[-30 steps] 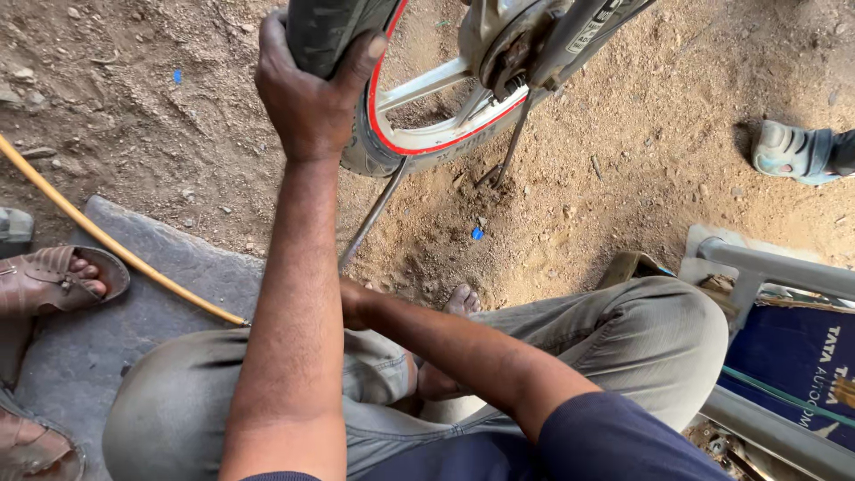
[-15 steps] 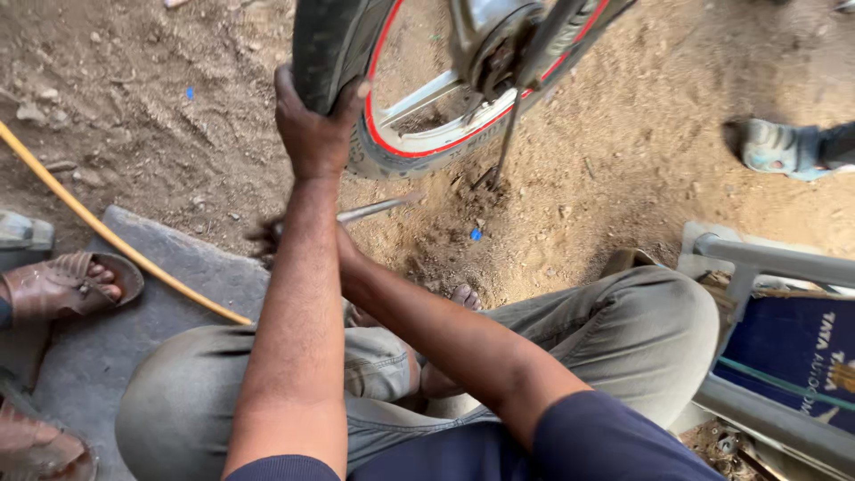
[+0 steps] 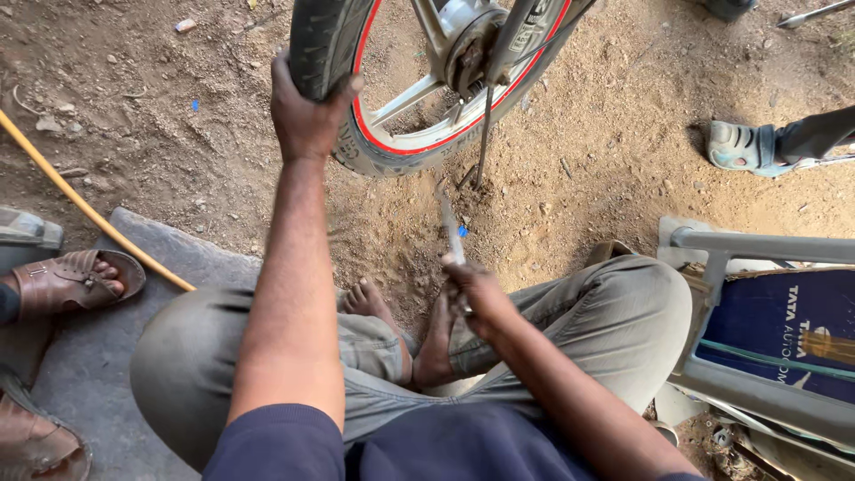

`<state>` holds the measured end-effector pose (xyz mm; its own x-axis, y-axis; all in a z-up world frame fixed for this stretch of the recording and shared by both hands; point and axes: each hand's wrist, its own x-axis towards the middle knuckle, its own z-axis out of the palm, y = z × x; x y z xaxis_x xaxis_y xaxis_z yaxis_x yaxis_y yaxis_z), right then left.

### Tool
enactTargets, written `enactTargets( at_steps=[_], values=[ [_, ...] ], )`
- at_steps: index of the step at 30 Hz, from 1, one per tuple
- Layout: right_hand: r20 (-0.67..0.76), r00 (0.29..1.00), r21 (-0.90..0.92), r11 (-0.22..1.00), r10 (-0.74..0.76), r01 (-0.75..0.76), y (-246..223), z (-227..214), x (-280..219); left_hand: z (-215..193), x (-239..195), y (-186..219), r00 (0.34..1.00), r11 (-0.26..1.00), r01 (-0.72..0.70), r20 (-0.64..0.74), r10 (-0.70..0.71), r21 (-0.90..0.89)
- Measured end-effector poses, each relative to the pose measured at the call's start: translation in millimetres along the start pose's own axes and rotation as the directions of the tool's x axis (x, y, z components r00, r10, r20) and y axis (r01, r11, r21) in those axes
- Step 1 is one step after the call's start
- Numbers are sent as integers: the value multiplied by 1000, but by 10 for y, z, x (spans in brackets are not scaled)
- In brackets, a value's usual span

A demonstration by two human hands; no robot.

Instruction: The person sits on the ground and uses a metal tire lever to pry the bead of a motorcycle tire away from the rim. They work around the circumference of the wheel, manipulating the tire and lever to separate the tire from the rim.

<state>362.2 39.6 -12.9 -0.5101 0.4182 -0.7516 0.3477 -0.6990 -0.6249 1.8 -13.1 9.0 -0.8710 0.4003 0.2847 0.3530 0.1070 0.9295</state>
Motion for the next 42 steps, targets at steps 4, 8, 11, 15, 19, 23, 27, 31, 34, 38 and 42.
enactTargets(
  at_steps=[4, 8, 11, 15, 19, 23, 27, 31, 34, 38, 42],
  values=[
    [145, 909, 100, 920, -390, 379, -444, -88, -425, -10, 117, 99, 999, 997, -5, -35, 7, 78],
    [201, 950, 61, 971, -238, 231, -578, -168, -528, 21, 74, 78, 998, 999, 52, -22, -51, 15],
    [106, 967, -431, 866, -230, 253, -574, -314, -377, 12, 106, 5, 998, 998, 63, -5, -63, 14],
    [165, 915, -869, 384, -369, 311, -780, -495, -221, 8, 1, -60, 992, 992, 127, 30, -126, -6],
    [69, 954, -987, 122, -291, 108, -1272, -362, -226, 18, -26, -45, 991, 990, 130, 34, -128, -49],
    [147, 955, -967, -241, -258, 83, -1812, -162, -212, 74, -72, -115, 995, 994, 100, -2, -100, -37],
    [69, 987, -986, -158, -143, 46, -2222, 31, -169, 134, -97, -223, 998, 999, 36, -55, -37, -26],
    [27, 1000, -995, -91, 1, 27, -2570, 193, -1, 169, -125, -296, 996, 998, 66, -66, -65, 2],
    [137, 989, -988, -62, 56, 140, -2801, 252, 130, 184, -162, -317, 996, 998, 63, -69, -63, -6],
    [72, 986, -957, -269, 149, 111, -3085, 443, 296, 200, -203, -313, 996, 999, 39, -86, -39, -11],
    [66, 985, -817, -558, 158, 144, -3285, 681, 542, 203, -229, -316, 995, 999, 46, -83, -47, -20]
  ],
)
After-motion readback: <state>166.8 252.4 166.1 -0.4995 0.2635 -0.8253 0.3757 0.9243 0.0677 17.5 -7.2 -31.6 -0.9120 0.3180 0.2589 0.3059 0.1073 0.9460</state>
